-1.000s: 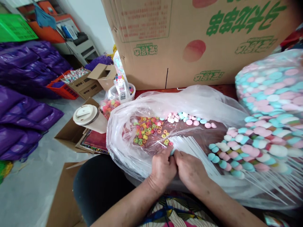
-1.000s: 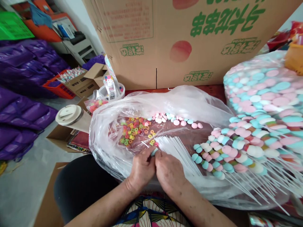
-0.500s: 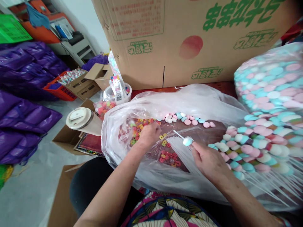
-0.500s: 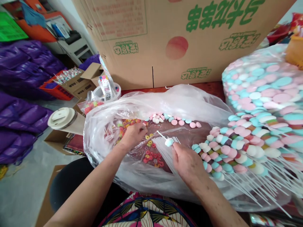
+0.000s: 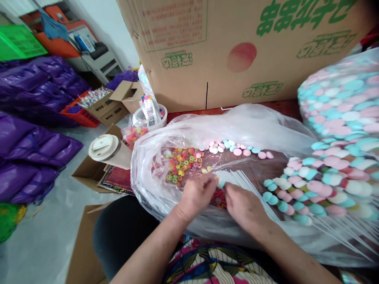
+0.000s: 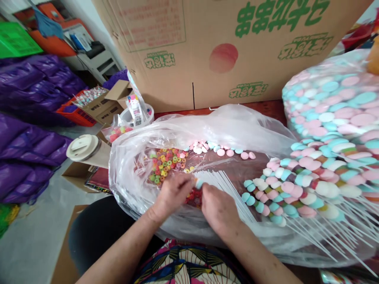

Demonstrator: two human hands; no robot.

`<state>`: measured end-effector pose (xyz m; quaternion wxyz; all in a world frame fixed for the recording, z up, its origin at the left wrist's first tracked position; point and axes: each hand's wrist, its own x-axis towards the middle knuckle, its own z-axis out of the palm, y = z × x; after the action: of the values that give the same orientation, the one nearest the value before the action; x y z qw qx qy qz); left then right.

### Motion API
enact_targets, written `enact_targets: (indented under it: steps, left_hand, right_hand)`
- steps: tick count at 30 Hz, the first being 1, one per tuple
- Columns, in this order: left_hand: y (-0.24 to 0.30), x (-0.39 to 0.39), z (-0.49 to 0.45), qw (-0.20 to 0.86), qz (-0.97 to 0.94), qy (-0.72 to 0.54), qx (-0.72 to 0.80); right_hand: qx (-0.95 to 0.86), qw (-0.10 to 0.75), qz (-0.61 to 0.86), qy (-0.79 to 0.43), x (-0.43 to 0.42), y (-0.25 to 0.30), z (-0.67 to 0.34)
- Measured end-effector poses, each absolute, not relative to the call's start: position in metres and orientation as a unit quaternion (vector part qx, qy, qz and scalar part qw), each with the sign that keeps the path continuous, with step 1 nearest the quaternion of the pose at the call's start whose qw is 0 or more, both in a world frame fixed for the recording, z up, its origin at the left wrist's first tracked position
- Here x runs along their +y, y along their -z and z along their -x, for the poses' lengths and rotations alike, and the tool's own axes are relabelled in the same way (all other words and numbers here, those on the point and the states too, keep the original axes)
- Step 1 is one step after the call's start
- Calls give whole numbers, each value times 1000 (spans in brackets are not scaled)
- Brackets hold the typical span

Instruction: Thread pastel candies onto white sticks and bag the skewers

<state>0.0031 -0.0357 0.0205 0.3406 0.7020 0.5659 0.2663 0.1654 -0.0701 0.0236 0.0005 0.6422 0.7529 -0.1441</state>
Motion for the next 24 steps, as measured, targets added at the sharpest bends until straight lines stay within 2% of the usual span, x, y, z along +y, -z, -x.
enact_targets:
  steps: [2,5,8,16,20,24]
  left_hand:
    - [-26,-18,-1,292,-682,-241,626]
    - [-32,5,-7,218,-736,-95,634]
    - [-31,9,-18,200,-776,20,599]
    - [-21,-8,5,221,-752,-29,621]
    - [-10,-13,19,313,-662,-172,658]
    - [-6,-25,19,418,-553,-306,653]
  right_hand:
    - [742,-73,-651,146,-64,-19,-180]
    - [722,-191,-648,146,-59,-16,-195]
    - [710,-246,-638,166,-61,-10,-198]
    - [713,-188,-650,184,-66,8,-202]
    - [737,-142,-637,176,-71,-9,-196]
    - [768,-25,-614,178,-77,-31,-173]
